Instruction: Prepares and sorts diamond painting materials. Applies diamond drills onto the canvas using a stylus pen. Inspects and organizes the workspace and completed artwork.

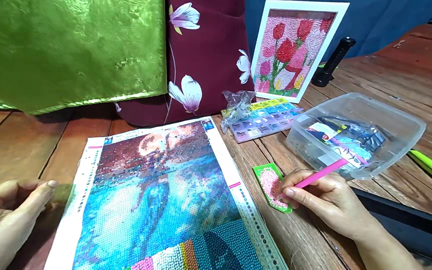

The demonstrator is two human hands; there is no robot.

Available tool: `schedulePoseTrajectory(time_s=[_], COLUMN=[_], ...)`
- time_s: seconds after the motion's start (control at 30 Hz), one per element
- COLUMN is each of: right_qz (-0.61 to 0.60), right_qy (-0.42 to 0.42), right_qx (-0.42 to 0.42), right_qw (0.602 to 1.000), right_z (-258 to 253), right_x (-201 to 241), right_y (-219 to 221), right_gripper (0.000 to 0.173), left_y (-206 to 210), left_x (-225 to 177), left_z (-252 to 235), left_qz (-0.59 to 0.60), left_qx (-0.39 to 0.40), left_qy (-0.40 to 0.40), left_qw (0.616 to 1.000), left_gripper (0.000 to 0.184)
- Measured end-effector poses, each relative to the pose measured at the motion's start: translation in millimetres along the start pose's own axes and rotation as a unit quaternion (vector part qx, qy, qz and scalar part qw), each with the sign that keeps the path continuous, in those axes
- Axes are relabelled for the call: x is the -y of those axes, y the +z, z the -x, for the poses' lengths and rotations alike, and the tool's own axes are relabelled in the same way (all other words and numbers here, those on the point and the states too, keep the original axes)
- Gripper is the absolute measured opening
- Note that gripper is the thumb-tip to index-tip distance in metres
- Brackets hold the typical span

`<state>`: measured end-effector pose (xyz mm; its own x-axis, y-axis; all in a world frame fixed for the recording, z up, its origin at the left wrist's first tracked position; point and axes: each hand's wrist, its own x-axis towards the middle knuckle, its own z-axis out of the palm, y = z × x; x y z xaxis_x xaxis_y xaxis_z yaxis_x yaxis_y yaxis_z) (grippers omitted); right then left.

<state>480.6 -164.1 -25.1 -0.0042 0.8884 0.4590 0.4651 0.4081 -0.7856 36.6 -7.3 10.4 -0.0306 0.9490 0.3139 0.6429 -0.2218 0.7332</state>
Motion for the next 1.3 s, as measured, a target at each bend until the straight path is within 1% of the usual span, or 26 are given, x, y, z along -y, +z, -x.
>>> schedulePoseTrajectory(time_s=[0.2,0.4,0.53,0.67,0.77,0.97,1.13,1.3], right_qz=[0.001,0.009,0.005,0.029,0.013,0.005,0.013,0.013], right_qy=[-0.003,-0.004,-0.012,-0.01,-0.003,-0.006,-0.007,-0.014], right_qx=[0.002,-0.002,-0.001,-0.015,-0.025,-0.011,-0.009,-0.006], right_qw=[1.0,1.0,1.0,0.999,1.0,1.0,1.0,1.0], right_z=[0,0,0,0,-1,0,0,0], right_x=[-1,-1,-2,-1,1,0,-1,-1], right_y=[0,-1,-2,-4,-3,0,-1,-1], right_gripper=[0.016,0.016,0.016,0.017,0.015,0.017,0.016,0.016], left_y=[2,-1,0,0,1,2,2,1], left_x=[2,12,11,11,7,5,17,9], left_z=[-1,-3,-2,-2,-1,-1,-3,-2], left_qz=[-0.001,-0.007,-0.013,-0.009,-0.011,-0.005,0.008,-0.014], left_qx=[-0.007,-0.001,-0.007,-0.006,-0.008,-0.012,-0.018,-0.007], left_qy=[-0.018,0.003,0.004,-0.002,-0.008,-0.016,0.009,0.023], left_qw=[1.0,1.0,1.0,1.0,1.0,1.0,1.0,1.0], left_gripper=[0.014,0.015,0.016,0.016,0.016,0.015,0.015,0.017])
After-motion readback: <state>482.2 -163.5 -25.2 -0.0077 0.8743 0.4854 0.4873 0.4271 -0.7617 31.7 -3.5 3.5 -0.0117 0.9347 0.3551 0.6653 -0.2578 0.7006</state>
